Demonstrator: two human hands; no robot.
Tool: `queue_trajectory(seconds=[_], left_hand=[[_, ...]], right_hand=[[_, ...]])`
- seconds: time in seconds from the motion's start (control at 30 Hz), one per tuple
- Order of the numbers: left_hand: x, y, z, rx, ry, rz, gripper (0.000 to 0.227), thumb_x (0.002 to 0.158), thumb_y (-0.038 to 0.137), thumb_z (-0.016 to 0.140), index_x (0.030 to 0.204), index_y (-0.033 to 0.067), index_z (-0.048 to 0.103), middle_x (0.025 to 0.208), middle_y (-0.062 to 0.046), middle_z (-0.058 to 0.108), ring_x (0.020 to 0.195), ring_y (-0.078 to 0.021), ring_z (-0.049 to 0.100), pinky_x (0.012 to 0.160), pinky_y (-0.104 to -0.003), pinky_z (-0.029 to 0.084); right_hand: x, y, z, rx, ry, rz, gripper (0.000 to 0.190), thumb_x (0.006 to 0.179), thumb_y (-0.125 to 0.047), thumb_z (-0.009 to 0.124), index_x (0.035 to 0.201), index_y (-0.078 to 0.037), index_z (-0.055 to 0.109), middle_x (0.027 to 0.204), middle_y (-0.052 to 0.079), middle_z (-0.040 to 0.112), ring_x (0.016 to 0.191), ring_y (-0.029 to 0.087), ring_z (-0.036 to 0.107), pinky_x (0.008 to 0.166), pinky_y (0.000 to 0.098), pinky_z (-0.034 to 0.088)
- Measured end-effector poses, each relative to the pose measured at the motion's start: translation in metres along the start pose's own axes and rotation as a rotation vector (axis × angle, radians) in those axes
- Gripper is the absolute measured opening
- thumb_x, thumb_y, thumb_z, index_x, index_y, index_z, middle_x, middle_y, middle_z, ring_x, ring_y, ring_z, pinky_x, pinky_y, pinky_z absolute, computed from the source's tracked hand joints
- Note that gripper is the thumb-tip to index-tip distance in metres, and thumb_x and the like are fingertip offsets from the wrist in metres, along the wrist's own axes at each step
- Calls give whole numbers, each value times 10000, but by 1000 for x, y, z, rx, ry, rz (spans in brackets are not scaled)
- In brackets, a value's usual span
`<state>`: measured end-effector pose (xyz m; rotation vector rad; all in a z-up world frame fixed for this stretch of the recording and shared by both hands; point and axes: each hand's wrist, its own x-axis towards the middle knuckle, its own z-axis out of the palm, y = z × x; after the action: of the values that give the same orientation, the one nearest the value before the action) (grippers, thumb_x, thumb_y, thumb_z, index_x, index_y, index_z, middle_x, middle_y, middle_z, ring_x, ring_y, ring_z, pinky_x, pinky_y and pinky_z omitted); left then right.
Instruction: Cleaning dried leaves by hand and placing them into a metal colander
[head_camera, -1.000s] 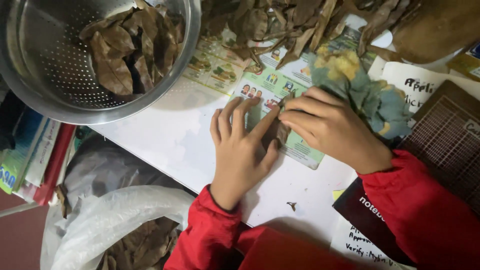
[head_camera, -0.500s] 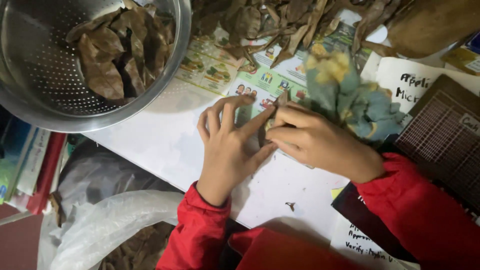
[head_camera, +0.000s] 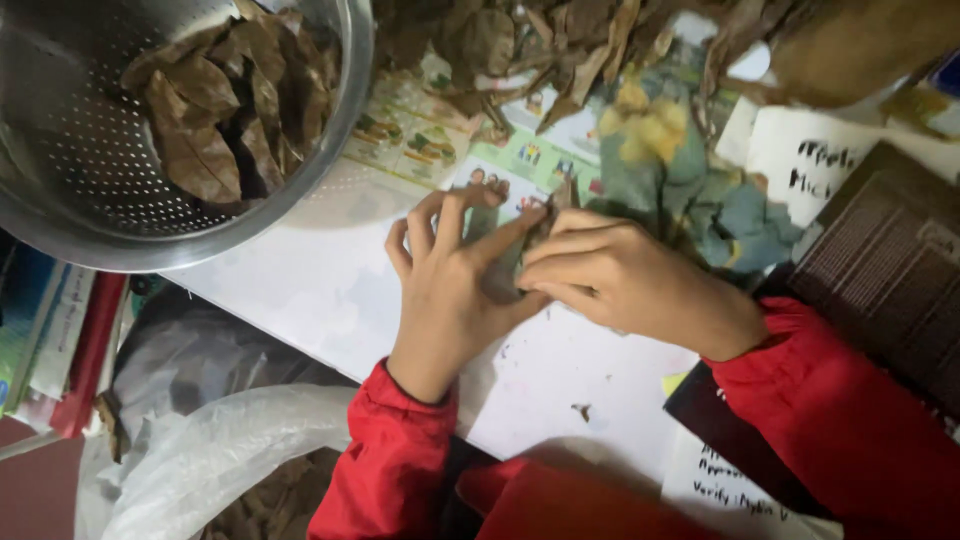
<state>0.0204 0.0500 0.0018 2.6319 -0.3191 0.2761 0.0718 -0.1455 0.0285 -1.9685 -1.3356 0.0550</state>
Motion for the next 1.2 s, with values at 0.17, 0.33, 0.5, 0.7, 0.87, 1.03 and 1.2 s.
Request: queue_trajectory(seconds=[0.17, 0.33, 0.5, 0.7, 0.87, 1.03, 1.2], left_hand=[[-2, 0, 0, 34, 3, 20, 727, 763, 730, 754, 1394, 390, 629, 1331, -21, 493, 1273, -333, 423, 1016, -541, 286], [-2, 0, -10, 17, 25, 109, 708, 859, 767, 577, 1397, 310, 647, 1320, -63, 503, 1256, -361, 435, 996, -526, 313], [3, -8, -11, -22, -196, 85, 942, 832, 843, 132, 1467, 319, 589, 1342, -51, 446, 1255, -331, 361, 1046, -612, 276], [-4, -10, -7, 54, -29, 164, 508, 988, 533, 575, 1462, 352, 575, 1435, -60, 478, 1267, -352, 438, 999, -549, 330], [-8, -13, -4, 19, -46, 180, 594, 935, 607, 614, 1467, 344, 579, 1404, -99, 461, 1239, -392, 415, 1008, -580, 317], [-5, -17, -4, 40, -47, 184, 683, 879, 669, 670, 1476, 357, 561, 1419, -77, 463, 1239, -383, 426, 1005, -562, 328], [-2, -17, -7, 11, -91, 186, 949, 662, 744, 852, 1481, 359, 566, 1419, -62, 430, 1281, -369, 389, 1047, -560, 293]], right_hand=[[3, 2, -11, -326, 3, -14, 112, 949, 39, 691, 1041, 53, 753, 1047, 108, 746, 984, 265, 585, 834, 343, 547], [-7, 12, -4, -235, -2, -27, 101, 903, 46, 759, 1003, 31, 758, 1030, 102, 755, 990, 268, 600, 825, 339, 547], [-20, 7, 10, 8, -117, -22, 203, 844, 13, 750, 1032, -57, 786, 1035, 108, 744, 919, 230, 608, 735, 334, 560], [-7, -3, -14, 222, -115, 3, 95, 861, -86, 787, 951, -108, 808, 950, 26, 807, 860, 153, 731, 961, 364, 556], [-18, 14, -13, -183, 12, 84, 85, 890, 30, 769, 971, 39, 744, 938, 142, 724, 906, 226, 670, 800, 262, 603], [-10, -4, -5, -224, -45, -44, 117, 978, 16, 657, 861, 21, 661, 863, 79, 642, 811, 238, 584, 844, 389, 504], [-18, 14, -12, 92, -128, 56, 76, 860, -87, 768, 931, -90, 795, 980, 60, 796, 927, 157, 727, 902, 290, 608]])
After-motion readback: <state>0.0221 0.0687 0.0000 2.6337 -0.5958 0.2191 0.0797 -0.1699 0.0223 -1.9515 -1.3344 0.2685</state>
